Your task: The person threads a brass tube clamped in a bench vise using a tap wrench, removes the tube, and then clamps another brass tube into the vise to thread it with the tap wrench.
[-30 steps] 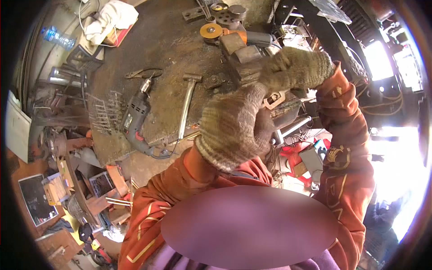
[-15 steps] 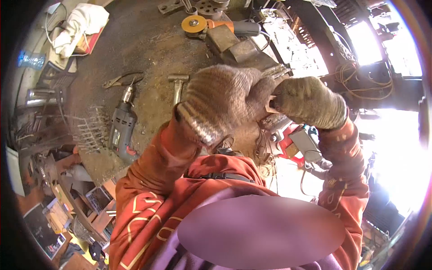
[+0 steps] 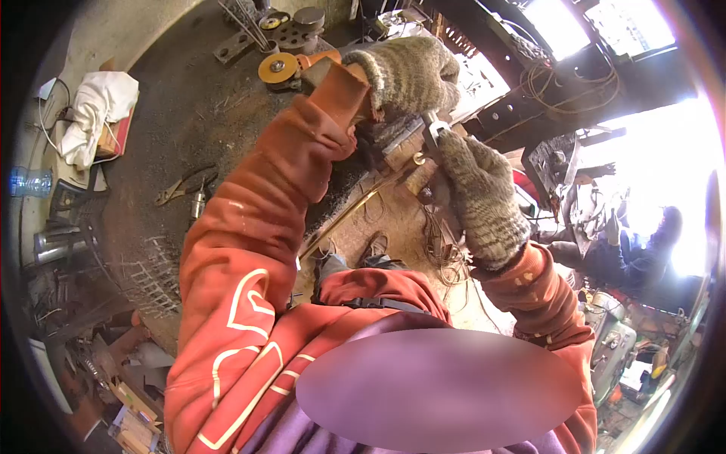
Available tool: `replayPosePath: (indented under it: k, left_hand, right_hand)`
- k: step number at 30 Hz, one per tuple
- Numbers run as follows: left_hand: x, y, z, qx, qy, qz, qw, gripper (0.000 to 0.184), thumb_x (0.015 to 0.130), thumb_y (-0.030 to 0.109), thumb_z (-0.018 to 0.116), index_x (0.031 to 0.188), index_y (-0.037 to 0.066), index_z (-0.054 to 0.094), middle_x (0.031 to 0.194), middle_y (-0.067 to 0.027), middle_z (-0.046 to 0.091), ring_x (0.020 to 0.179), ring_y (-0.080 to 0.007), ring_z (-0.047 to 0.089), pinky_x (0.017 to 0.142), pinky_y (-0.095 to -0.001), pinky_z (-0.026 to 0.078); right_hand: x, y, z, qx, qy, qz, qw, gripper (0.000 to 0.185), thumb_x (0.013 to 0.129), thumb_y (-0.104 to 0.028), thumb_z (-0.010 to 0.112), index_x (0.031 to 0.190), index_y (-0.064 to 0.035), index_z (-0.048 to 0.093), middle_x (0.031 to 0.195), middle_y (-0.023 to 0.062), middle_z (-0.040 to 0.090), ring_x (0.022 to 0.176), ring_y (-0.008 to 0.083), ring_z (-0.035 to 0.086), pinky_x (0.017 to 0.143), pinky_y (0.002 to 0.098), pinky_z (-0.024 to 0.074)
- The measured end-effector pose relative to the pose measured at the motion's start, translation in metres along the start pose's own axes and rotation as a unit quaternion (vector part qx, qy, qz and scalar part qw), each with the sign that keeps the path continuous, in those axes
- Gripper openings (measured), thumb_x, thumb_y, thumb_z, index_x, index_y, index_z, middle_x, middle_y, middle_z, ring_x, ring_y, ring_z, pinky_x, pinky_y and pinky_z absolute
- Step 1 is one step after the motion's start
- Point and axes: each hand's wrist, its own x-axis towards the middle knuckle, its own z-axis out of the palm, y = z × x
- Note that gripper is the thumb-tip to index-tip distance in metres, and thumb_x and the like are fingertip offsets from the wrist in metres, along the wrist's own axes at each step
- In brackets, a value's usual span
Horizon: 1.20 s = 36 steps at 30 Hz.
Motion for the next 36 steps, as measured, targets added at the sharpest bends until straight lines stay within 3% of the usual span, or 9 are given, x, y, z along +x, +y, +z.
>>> replayPosePath:
  k: [7, 9, 13, 23, 26, 29, 30, 32, 36]
  left_hand:
    - [-0.079, 0.021, 0.043, -0.172, 0.408, -0.069, 0.894, 0.058, 0.103, 0.053, 0.067, 0.132, 0.002, 0.067, 0.1, -0.0091, 0.073, 0.086, -0.0184, 0.069, 0.08, -0.037, 0.057]
    - [-0.111, 0.049, 0.088, -0.252, 0.444, -0.069, 0.857, 0.042, 0.106, 0.04, 0.067, 0.125, 0.003, 0.068, 0.096, -0.0094, 0.071, 0.084, -0.0218, 0.068, 0.08, -0.0391, 0.056]
    - [-0.127, 0.093, 0.14, 0.125, 0.344, -0.11, 0.924, 0.037, 0.095, 0.032, 0.078, 0.115, 0.003, 0.068, 0.097, -0.0139, 0.072, 0.086, -0.0348, 0.072, 0.08, -0.0486, 0.057]
    - [-0.143, 0.072, 0.082, -0.244, 0.199, -0.07, 0.946, 0.034, 0.094, 0.015, 0.075, 0.127, 0.006, 0.074, 0.111, -0.0163, 0.078, 0.1, -0.026, 0.075, 0.083, -0.0385, 0.058]
    - [-0.157, 0.089, 0.059, -0.028, 0.169, -0.094, 0.981, 0.036, 0.095, 0.019, 0.075, 0.129, 0.006, 0.074, 0.117, -0.0185, 0.077, 0.109, -0.0313, 0.075, 0.093, -0.0397, 0.058]
    - [-0.152, 0.125, 0.056, 0.06, 0.17, -0.25, 0.951, 0.041, 0.096, 0.023, 0.075, 0.133, 0.006, 0.072, 0.12, -0.0199, 0.076, 0.111, -0.0336, 0.075, 0.097, -0.0413, 0.057]
    - [-0.151, 0.124, 0.071, 0.142, 0.299, -0.166, 0.929, 0.041, 0.097, 0.023, 0.074, 0.134, 0.004, 0.071, 0.118, -0.0214, 0.076, 0.108, -0.035, 0.075, 0.094, -0.0416, 0.057]
    - [-0.139, 0.108, 0.092, 0.132, 0.366, -0.132, 0.912, 0.045, 0.098, 0.026, 0.072, 0.138, 0.005, 0.068, 0.113, -0.0227, 0.075, 0.102, -0.0395, 0.074, 0.089, -0.0456, 0.057]
    - [-0.132, 0.089, 0.086, 0.072, 0.404, -0.153, 0.899, 0.037, 0.101, 0.027, 0.07, 0.124, -0.001, 0.074, 0.104, -0.0222, 0.078, 0.098, -0.0365, 0.076, 0.087, -0.0417, 0.058]
  right_hand:
    - [0.02, -0.031, -0.028, -0.179, -0.025, -0.253, 0.95, 0.043, 0.101, -0.016, 0.077, 0.138, 0.0026, 0.065, 0.113, 0.0125, 0.076, 0.102, 0.0145, 0.072, 0.088, 0.0298, 0.0591]
    - [0.036, -0.057, -0.02, -0.314, -0.018, -0.523, 0.792, 0.044, 0.096, -0.012, 0.079, 0.136, 0.0003, 0.067, 0.113, 0.0148, 0.076, 0.103, 0.0251, 0.074, 0.089, 0.0374, 0.0593]
    - [0.094, -0.056, -0.002, -0.293, -0.201, -0.668, 0.654, 0.036, 0.093, -0.022, 0.074, 0.125, -0.0073, 0.072, 0.106, 0.0154, 0.074, 0.096, 0.0384, 0.071, 0.084, 0.0471, 0.0559]
    - [0.083, -0.04, -0.009, -0.416, -0.158, -0.674, 0.59, 0.048, 0.086, -0.033, 0.075, 0.129, -0.0121, 0.072, 0.106, 0.0157, 0.072, 0.09, 0.0359, 0.072, 0.077, 0.0455, 0.0571]
    - [0.094, -0.049, -0.018, -0.462, -0.237, -0.623, 0.586, 0.052, 0.089, -0.035, 0.077, 0.133, -0.0095, 0.072, 0.108, 0.0168, 0.074, 0.093, 0.0334, 0.074, 0.079, 0.0411, 0.059]
    - [0.148, -0.057, -0.03, -0.354, -0.33, -0.799, 0.357, 0.034, 0.098, -0.028, 0.078, 0.123, -0.0048, 0.077, 0.09, 0.0141, 0.077, 0.083, 0.0247, 0.076, 0.07, 0.0354, 0.0607]
    - [0.138, -0.072, -0.039, -0.372, -0.47, -0.564, 0.568, 0.03, 0.1, -0.027, 0.076, 0.12, -0.0035, 0.078, 0.084, 0.0111, 0.076, 0.076, 0.0199, 0.075, 0.064, 0.0332, 0.0596]
    - [0.137, -0.086, -0.041, -0.401, -0.554, -0.205, 0.7, 0.028, 0.102, -0.028, 0.076, 0.113, -0.0016, 0.078, 0.074, 0.0028, 0.073, 0.062, 0.0086, 0.068, 0.053, 0.0284, 0.0562]
    - [0.15, -0.051, -0.049, -0.272, -0.58, -0.288, 0.712, 0.026, 0.101, -0.027, 0.078, 0.11, -0.0023, 0.077, 0.079, 0.0033, 0.072, 0.068, 0.0097, 0.07, 0.056, 0.026, 0.0528]
